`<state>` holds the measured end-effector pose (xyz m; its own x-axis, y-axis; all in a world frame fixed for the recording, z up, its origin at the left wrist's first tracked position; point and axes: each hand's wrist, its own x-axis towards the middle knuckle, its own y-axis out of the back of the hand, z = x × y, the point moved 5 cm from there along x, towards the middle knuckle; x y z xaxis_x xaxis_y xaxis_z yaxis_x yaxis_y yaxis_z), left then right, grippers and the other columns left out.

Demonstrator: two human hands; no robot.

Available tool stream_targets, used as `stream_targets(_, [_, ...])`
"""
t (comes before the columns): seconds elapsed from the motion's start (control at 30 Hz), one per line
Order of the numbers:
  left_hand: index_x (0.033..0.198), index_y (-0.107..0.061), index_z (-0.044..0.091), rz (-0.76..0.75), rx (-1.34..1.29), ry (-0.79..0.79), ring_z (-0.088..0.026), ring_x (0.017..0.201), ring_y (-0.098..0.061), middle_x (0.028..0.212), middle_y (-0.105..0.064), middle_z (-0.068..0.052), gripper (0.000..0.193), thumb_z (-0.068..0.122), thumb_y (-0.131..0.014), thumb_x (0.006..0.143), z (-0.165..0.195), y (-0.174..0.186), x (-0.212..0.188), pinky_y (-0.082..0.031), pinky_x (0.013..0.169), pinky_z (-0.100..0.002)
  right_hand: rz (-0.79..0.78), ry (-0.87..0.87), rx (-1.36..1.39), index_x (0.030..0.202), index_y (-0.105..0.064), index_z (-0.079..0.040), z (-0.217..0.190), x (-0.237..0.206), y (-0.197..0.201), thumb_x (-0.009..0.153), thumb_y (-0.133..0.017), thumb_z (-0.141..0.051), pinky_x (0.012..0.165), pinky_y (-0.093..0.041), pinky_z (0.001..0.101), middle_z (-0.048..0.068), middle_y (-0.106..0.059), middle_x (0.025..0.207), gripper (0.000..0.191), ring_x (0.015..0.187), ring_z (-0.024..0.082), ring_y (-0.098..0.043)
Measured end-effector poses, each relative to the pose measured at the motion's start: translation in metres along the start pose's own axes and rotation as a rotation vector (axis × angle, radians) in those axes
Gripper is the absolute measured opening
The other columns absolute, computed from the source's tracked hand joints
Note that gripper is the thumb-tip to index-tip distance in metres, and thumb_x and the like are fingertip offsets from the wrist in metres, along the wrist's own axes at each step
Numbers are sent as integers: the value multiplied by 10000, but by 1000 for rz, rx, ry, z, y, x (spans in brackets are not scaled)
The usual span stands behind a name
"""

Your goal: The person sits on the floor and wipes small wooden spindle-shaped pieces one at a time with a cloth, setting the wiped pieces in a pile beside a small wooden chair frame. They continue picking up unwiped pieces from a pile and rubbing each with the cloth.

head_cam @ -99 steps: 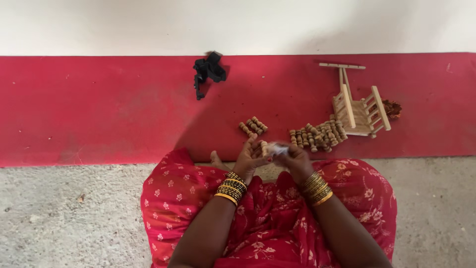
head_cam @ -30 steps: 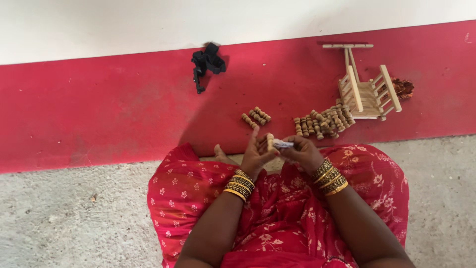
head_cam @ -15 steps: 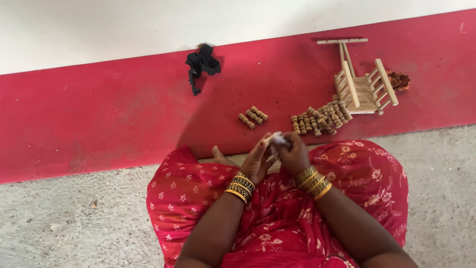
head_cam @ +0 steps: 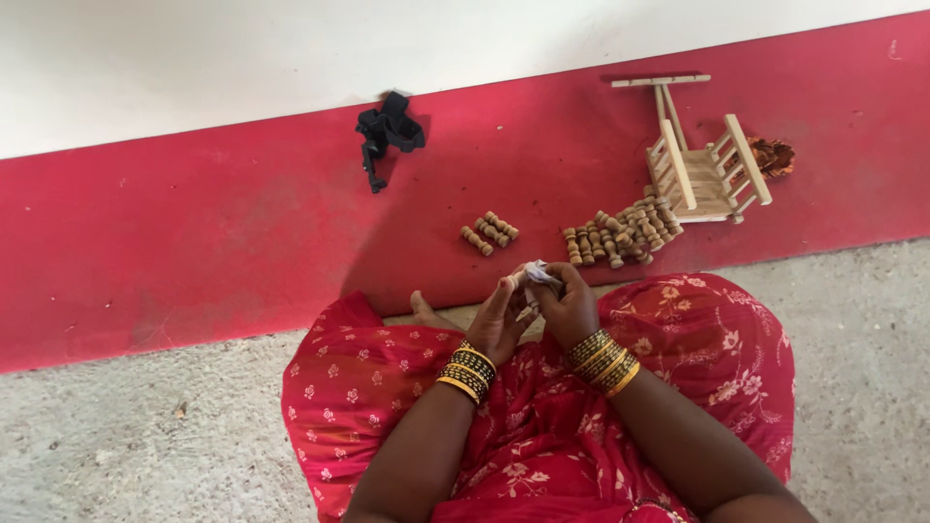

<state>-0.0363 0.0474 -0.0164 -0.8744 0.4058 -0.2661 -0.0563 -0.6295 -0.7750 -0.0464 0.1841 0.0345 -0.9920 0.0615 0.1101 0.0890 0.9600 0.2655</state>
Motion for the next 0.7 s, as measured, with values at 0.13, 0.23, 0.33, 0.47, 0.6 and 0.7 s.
stream_targets(0.13, [1533, -461, 140, -55, -43, -40, -134, 1212, -565, 1363, -583, -6, 821, 593, -722, 899, 1, -4, 0, -454, 1030, -346, -91, 37, -63, 1169, -625, -32, -7, -7, -4, 969, -647, -136, 586, -584, 285, 91, -727, 932, 227, 719, 125, -697])
stream_targets(0.23, [1505, -457, 118, -23, -87, -17, -164, 1207, -570, 1327, -579, -27, 764, 557, -719, 937, -3, 1, 2, -481, 1040, -375, -107, 54, -78, 1146, -618, -20, -10, -4, -4, 986, -659, -138, 610, -579, 284, 93, -731, 928, 204, 740, 124, -697])
stream_targets(0.33, [1466, -508, 150, 3, -65, 1, -154, 1181, -589, 1306, -622, -10, 706, 532, -696, 904, -7, 8, 4, -499, 1022, -364, -45, -50, -4, 1141, -603, -9, -6, 0, -1, 970, -665, -137, 593, -586, 290, 97, -722, 921, 223, 736, 128, -697])
stream_targets(0.47, [1426, -520, 131, -55, -113, -17, -169, 1221, -600, 1293, -640, -20, 693, 529, -728, 898, -13, 13, 12, -479, 1073, -370, -172, 156, 121, 1177, -594, 12, -14, -7, -9, 997, -656, -120, 628, -581, 295, 135, -704, 960, 231, 786, 152, -678])
stream_targets(0.6, [1447, -458, 124, -65, -219, 7, -178, 1128, -558, 1259, -575, -37, 588, 467, -717, 1045, -17, 16, 12, -479, 1062, -399, -107, -54, 11, 1176, -619, -18, 3, 4, -2, 985, -635, -146, 554, -604, 273, 110, -736, 948, 231, 702, 132, -712])
stream_targets(0.7, [1509, -493, 148, 20, -119, 5, -147, 1113, -614, 1265, -621, -24, 730, 498, -705, 906, -14, 15, 13, -521, 1022, -366, -14, -131, -54, 1155, -615, -4, 9, 8, 6, 963, -694, -145, 559, -568, 283, 135, -749, 918, 252, 718, 146, -708])
